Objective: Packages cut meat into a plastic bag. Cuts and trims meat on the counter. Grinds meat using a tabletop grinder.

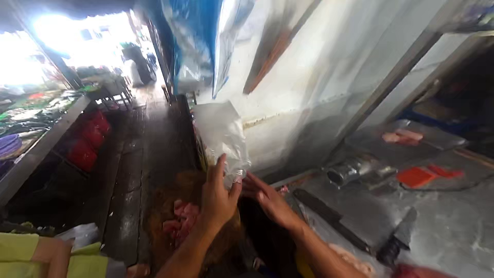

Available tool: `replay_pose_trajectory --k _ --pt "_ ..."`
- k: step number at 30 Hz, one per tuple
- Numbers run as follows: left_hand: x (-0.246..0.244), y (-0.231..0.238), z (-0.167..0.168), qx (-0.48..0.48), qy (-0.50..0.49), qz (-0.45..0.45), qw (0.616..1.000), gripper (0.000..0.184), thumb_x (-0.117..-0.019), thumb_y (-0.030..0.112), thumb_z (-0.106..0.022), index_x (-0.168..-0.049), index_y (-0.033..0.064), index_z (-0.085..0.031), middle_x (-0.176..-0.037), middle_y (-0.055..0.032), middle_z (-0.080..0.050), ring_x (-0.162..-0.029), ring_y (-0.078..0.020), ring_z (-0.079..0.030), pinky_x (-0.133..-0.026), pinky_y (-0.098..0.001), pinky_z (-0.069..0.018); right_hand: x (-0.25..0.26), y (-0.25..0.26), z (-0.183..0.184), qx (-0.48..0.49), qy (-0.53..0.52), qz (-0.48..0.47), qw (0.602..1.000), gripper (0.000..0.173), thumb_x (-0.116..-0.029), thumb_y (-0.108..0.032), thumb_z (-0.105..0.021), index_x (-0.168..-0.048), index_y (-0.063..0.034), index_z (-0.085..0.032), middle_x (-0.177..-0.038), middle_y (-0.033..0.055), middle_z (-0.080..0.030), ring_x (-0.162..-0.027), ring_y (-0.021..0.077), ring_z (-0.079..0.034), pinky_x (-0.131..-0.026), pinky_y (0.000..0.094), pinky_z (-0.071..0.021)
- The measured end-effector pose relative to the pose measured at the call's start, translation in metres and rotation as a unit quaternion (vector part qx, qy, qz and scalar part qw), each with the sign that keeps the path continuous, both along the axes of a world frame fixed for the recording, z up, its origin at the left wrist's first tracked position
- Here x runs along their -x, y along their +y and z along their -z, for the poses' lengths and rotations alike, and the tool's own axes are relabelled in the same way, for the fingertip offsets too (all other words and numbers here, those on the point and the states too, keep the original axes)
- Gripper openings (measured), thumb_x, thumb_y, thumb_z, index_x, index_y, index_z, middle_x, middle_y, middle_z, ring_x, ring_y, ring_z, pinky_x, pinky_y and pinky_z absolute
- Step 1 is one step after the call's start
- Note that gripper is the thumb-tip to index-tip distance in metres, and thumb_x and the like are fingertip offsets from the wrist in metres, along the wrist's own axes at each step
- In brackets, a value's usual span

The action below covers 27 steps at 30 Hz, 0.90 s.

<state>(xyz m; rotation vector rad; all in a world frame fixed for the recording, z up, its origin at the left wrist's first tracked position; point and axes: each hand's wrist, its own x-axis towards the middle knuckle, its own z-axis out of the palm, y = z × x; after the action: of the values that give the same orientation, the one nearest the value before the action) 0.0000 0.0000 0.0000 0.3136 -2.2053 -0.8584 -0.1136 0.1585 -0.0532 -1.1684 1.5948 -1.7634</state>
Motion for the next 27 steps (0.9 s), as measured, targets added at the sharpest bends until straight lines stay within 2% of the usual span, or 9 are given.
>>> replay_pose_trajectory --k 2,4,6,11,13,18,21,24,27 --pt "-0.033 0.013 0.042 -0.065 -0.013 0.042 0.997 0.063 -0.0934 0.026 -0.07 -0.147 -0.0012 -0.05 -0.122 -0.0189 -0.065 -0.106 -0.0216 -0.067 -0.092 -0.0381 -0.0592 -0.009 -0.052 -0.028 0.073 -0.138 -0.078 0.985 0.077 -0.0939 -0.054 -0.07 -0.144 -0.0017 -0.042 -0.125 0.008 -0.068 -0.113 0.0181 -0.067 -0.1 0.0411 -0.0574" --pt "-0.069 0.019 0.075 -0.119 -0.026 0.099 0.988 0.063 -0.0945 0.029 -0.068 -0.146 -0.0035 -0.05 -0.126 -0.0178 -0.064 -0.111 -0.0206 -0.065 -0.096 -0.0373 -0.0572 -0.021 -0.094 -0.036 0.072 -0.208 -0.015 0.975 0.038 -0.0987 -0.014 -0.062 -0.131 0.002 -0.051 -0.103 0.0128 -0.072 -0.087 0.0209 -0.073 -0.081 0.04 -0.0638" --pt "-0.109 0.008 0.092 -0.194 -0.04 0.174 0.965 0.073 -0.0963 0.036 -0.067 -0.153 -0.0038 -0.041 -0.138 -0.0173 -0.059 -0.118 -0.0208 -0.064 -0.097 -0.0376 -0.0583 -0.036 -0.118 -0.024 0.039 -0.173 0.071 0.982 0.029 -0.0989 0.0 -0.053 -0.128 -0.0012 -0.055 -0.092 0.011 -0.071 -0.07 0.0169 -0.067 -0.065 0.034 -0.0601" --pt "-0.173 -0.093 0.067 -0.222 -0.017 -0.059 0.973 0.05 -0.1054 0.038 -0.051 -0.133 -0.0021 -0.06 -0.117 -0.0119 -0.07 -0.098 -0.0177 -0.07 -0.084 -0.0383 -0.0619 -0.077 -0.112 0.021 -0.045 0.005 0.032 0.998 0.03 -0.1 -0.011 -0.061 -0.128 0.0001 -0.06 -0.103 0.0107 -0.072 -0.092 0.019 -0.071 -0.089 0.0413 -0.0609" --pt "-0.174 -0.131 0.049 -0.218 -0.05 -0.1 0.969 0.056 -0.1017 0.041 -0.052 -0.141 0.0002 -0.056 -0.129 -0.0164 -0.064 -0.11 -0.0223 -0.066 -0.093 -0.0424 -0.0569 -0.094 -0.1 0.026 -0.093 0.042 0.015 0.995 0.031 -0.1015 -0.016 -0.062 -0.128 -0.0001 -0.061 -0.108 0.0091 -0.073 -0.097 0.0166 -0.072 -0.092 0.04 -0.0609" --pt "-0.149 -0.151 0.034 -0.305 -0.186 0.134 0.924 0.062 -0.101 0.042 -0.063 -0.15 0.0062 -0.048 -0.133 -0.0171 -0.065 -0.115 -0.0236 -0.068 -0.101 -0.0445 -0.0561 -0.144 -0.085 0.033 -0.197 0.021 -0.029 0.98 0.035 -0.1048 -0.021 -0.055 -0.136 -0.004 -0.055 -0.103 0.0016 -0.074 -0.085 0.0101 -0.073 -0.077 0.0309 -0.0649" --pt "-0.146 -0.161 0.066 -0.344 -0.257 0.261 0.865 0.032 -0.1031 0.033 -0.062 -0.112 0.0032 -0.069 -0.092 -0.0049 -0.066 -0.079 -0.0115 -0.06 -0.074 -0.033 -0.051 -0.158 -0.078 0.048 -0.207 -0.004 -0.038 0.978 0.032 -0.1056 -0.015 -0.047 -0.136 -0.0068 -0.052 -0.103 -0.0076 -0.072 -0.087 0.0022 -0.07 -0.081 0.0257 -0.0628" --pt "-0.174 -0.159 0.106 -0.479 -0.161 0.282 0.816 0.014 -0.0993 0.013 -0.064 -0.099 -0.0001 -0.067 -0.081 -0.0026 -0.064 -0.068 -0.008 -0.059 -0.066 -0.0271 -0.052 -0.163 -0.076 0.062 -0.175 -0.078 -0.065 0.979 0.025 -0.1076 -0.018 -0.046 -0.13 -0.0168 -0.057 -0.102 -0.0107 -0.072 -0.09 0.0033 -0.07 -0.084 0.0266 -0.0616" --pt "-0.204 -0.159 0.12 -0.445 -0.197 0.186 0.854 0.018 -0.0992 0.017 -0.066 -0.102 -0.0012 -0.069 -0.088 -0.0071 -0.067 -0.077 -0.0127 -0.063 -0.077 -0.0338 -0.055 -0.166 -0.087 0.077 -0.17 -0.096 -0.097 0.976 0.036 -0.1055 -0.017 -0.049 -0.141 -0.0093 -0.052 -0.113 0.0001 -0.072 -0.095 0.0108 -0.072 -0.085 0.0318 -0.0628"
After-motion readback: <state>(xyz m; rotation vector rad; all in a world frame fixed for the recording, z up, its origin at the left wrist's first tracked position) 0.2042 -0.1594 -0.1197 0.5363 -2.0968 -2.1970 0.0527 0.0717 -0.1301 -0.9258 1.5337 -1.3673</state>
